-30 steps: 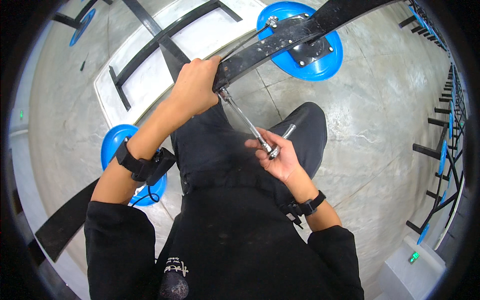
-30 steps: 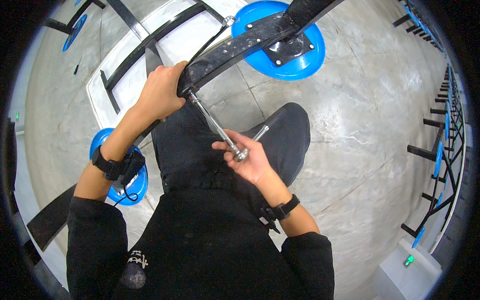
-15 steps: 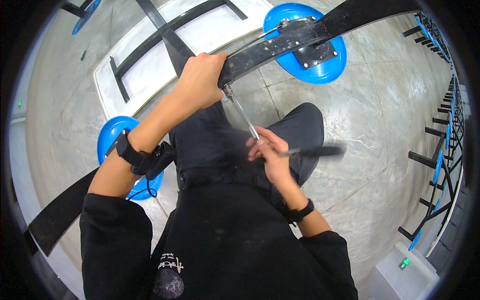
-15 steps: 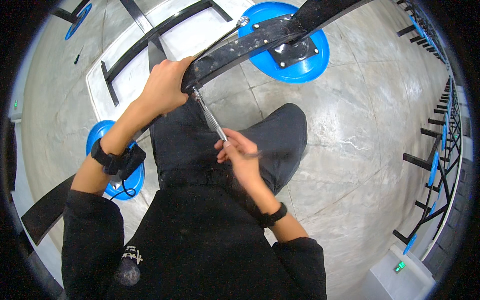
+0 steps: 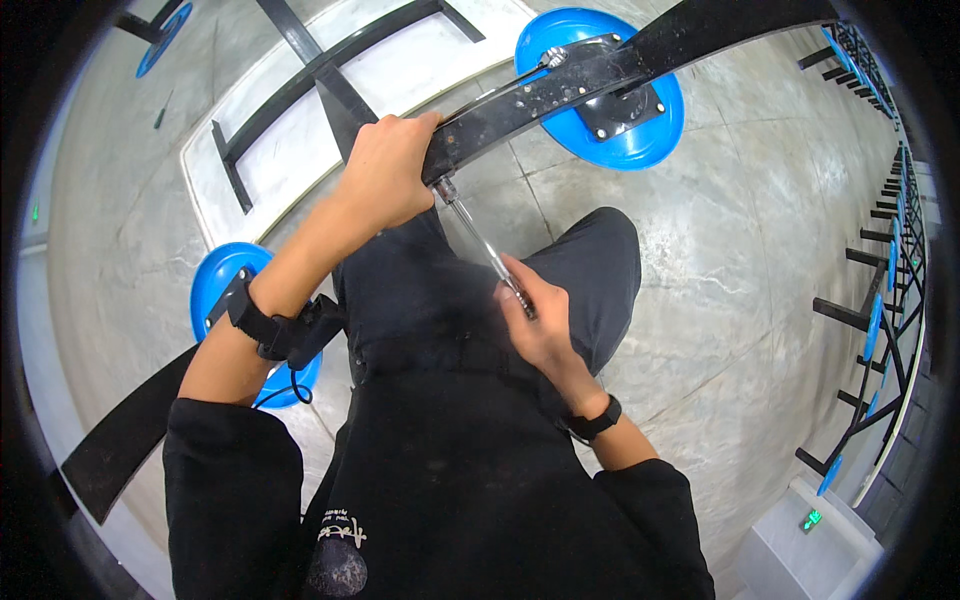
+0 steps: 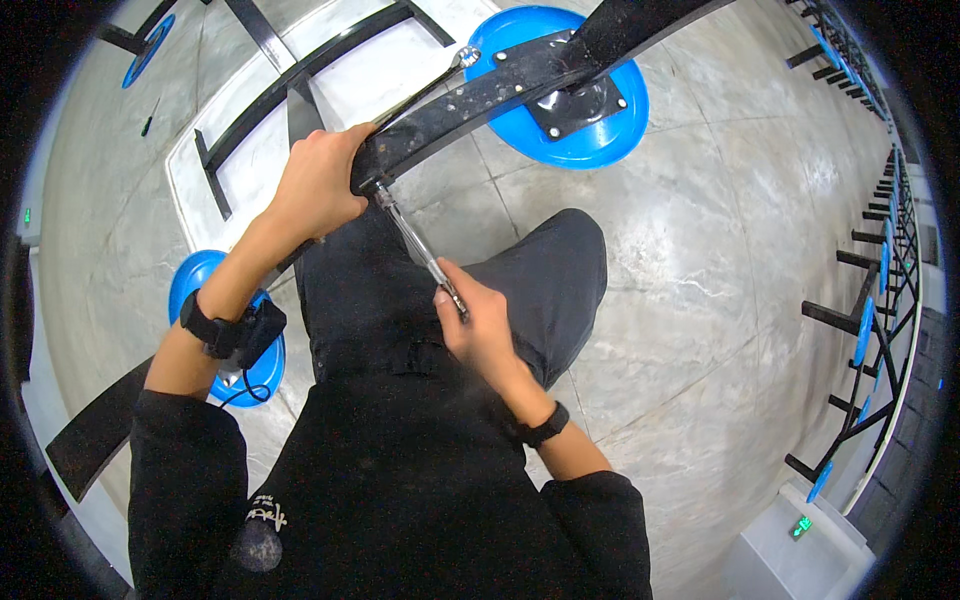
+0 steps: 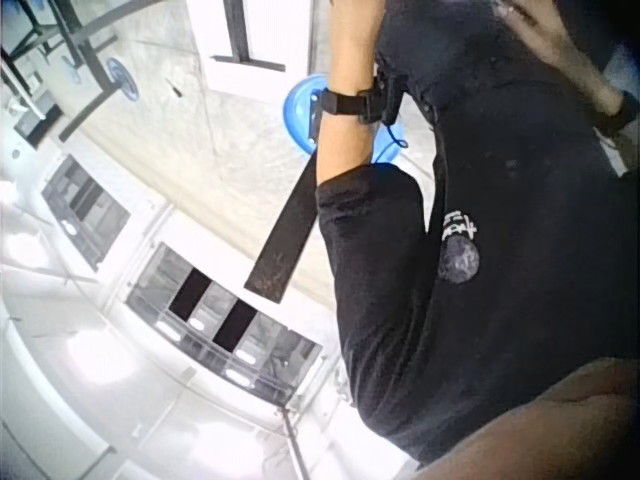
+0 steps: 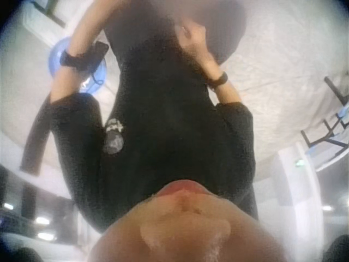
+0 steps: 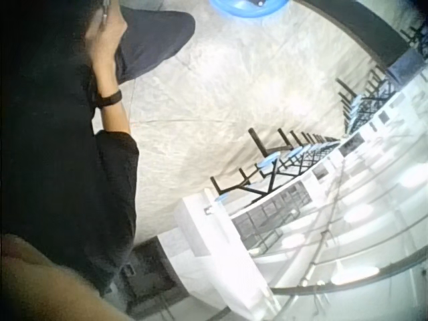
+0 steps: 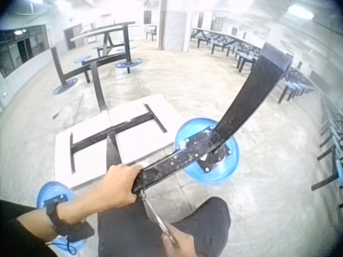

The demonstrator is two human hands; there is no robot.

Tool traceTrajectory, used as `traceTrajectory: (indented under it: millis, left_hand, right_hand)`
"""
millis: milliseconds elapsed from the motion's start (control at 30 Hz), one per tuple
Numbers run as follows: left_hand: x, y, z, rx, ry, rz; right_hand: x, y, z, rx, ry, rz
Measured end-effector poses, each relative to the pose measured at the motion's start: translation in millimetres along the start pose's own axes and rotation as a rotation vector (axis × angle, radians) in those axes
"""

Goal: The person inserts a screw into a hole on the black metal frame of a table base and uses a wrench and a socket wrench to tighten the bolt on the frame.

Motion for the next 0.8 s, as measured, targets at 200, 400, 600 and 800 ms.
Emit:
traceTrajectory:
  millis: [200, 400, 600, 800]
  left_hand:
    - [2.9, 3.9, 3.6, 0.035, -0.031, 0.026]
    - [-2.0, 0.8, -7.5, -0.033, 0.027, 0.028]
    - [21.9, -3.6, -12.3, -0.164, 0.000, 0.018]
    - [37.9, -5.3, -11.1, 0.073, -0.015, 0.019]
  right_hand:
    - [-32.8, 53.3, 51.2, 2.007, 0.139, 1.037]
    - [-19.6, 53.7, 16.2, 1.144, 0.153, 0.658]
    - [0.5, 6.4, -10.0, 0.105, 0.082, 0.170]
    - [2.0, -2.0, -4.9, 0.003, 0.095, 0.176]
Point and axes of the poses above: each hand's wrist, its own x-axis towards the middle knuckle, its own z-axis out of the palm, y = z × x, the point moved 9 cm from there along x, towards the middle knuckle, and after that the axes turned 8 degrees about x, right-handed, at the moved point
